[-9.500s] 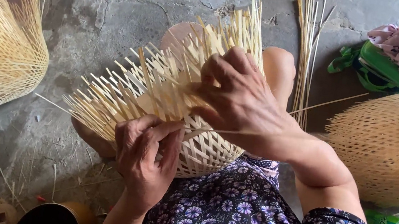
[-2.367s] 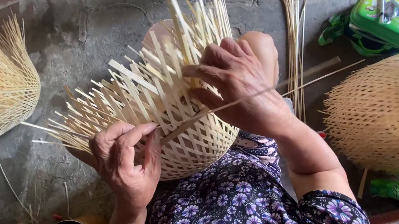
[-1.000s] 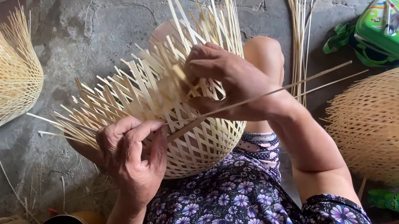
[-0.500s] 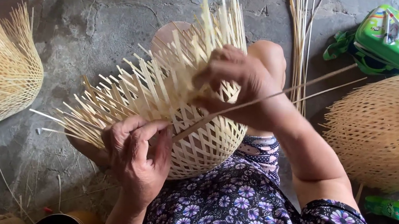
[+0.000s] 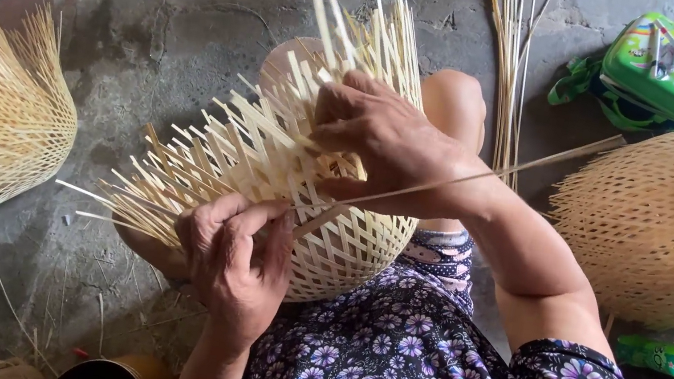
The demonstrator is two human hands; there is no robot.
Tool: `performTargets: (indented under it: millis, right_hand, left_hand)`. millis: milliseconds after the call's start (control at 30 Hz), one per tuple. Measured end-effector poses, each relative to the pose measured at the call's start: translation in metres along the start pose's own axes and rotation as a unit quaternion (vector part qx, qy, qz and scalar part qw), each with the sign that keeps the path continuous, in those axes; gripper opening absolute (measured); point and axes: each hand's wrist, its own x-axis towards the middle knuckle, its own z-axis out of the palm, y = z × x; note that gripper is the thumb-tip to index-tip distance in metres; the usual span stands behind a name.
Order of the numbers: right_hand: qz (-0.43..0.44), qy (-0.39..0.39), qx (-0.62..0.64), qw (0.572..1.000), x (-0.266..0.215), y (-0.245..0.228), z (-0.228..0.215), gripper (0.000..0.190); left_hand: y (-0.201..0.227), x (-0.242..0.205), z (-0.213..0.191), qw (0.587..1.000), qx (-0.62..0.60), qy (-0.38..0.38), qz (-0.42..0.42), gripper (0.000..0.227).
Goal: The person weaves a bamboo basket by hand, interlacing thin bamboo strips through the vertical spokes of the frame. They periodically pick up additional bamboo strips from the floor and incorporate them into the structure.
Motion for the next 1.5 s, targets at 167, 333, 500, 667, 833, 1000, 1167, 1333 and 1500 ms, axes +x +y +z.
performTargets:
  millis: [167,333,500,667,833,1000,1167,1333,1500]
  right_hand:
    - [0.06,0.02,0.278,0.958,-0.01,0.017,0.004,0.023]
    - [-0.016,0.076,-0.019,0.997,-0.004,-0.017,0.004,0.025]
    - [-0.013,0.053,-0.055,0.997,0.009,-0.01,0.013,0.025]
    - [0.02,0.03,0.134,0.99,0.001,0.002,0.013,0.018]
    - [-0.034,0.147,0.009,0.989,-0.008,-0.026,0.014,0.018]
    - [-0.052,0.059,-0.111,0.991,0.007,-0.029,0.009,0.021]
    - [-0.048,0.008,-0.035,0.998,0.019,-0.011,0.017,0.024]
    - [-0.06,0.08,0.211,0.972,-0.001,0.01,0.021,0.015]
    - [-0.176,0.217,0.039,0.959,-0.015,0.011,0.045,0.014]
  left_hand:
    - [-0.002,-0.001,0.005,1.0,0.016,0.023,0.006,0.028]
    - [-0.003,0.0,0.005,0.999,-0.009,0.029,0.011,0.028]
    - [-0.006,-0.004,0.008,0.999,-0.018,0.043,0.012,0.029]
    - [-0.005,-0.002,0.007,0.999,-0.013,0.05,0.013,0.028]
    - [-0.005,0.001,0.007,0.997,-0.053,0.05,0.016,0.027]
    - [-0.006,-0.001,0.004,0.997,-0.055,0.043,0.017,0.027]
    - [-0.001,0.003,0.0,0.997,-0.05,0.052,0.02,0.026]
    - [0.0,0.004,0.0,0.997,-0.051,0.053,-0.005,0.022]
    - [-0.011,-0.005,0.014,0.996,-0.051,0.068,-0.008,0.017]
